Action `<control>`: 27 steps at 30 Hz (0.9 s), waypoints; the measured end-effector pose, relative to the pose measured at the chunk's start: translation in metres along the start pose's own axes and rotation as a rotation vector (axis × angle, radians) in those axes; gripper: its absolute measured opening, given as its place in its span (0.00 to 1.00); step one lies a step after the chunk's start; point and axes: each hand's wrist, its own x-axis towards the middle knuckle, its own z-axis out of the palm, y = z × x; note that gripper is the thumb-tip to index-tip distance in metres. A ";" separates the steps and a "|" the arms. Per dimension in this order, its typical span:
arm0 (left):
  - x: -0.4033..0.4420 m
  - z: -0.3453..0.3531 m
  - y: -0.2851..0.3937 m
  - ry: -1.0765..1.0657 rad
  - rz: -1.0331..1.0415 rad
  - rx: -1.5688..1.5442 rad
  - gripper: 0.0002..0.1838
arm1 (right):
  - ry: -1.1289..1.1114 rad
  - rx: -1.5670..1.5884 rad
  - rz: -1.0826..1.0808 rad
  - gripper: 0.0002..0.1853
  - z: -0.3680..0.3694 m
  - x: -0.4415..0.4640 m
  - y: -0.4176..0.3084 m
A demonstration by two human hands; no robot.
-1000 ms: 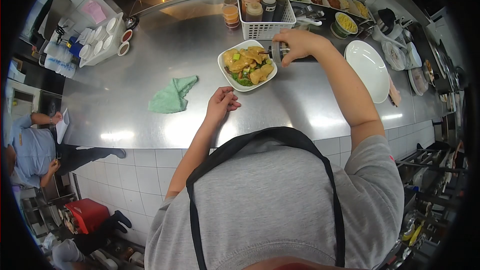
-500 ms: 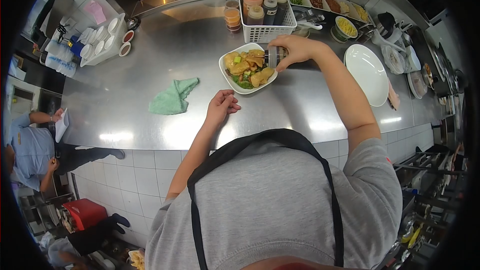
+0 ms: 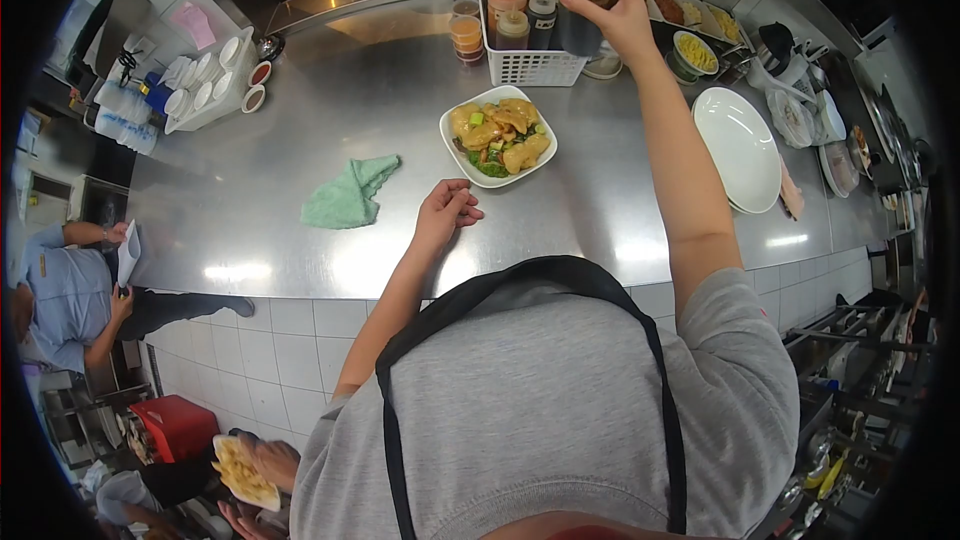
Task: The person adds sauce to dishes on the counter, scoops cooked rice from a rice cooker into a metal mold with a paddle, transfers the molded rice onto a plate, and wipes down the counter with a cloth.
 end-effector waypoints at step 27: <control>0.000 0.000 -0.004 0.002 0.011 -0.071 0.11 | 0.199 -0.645 -0.077 0.30 0.017 -0.037 0.037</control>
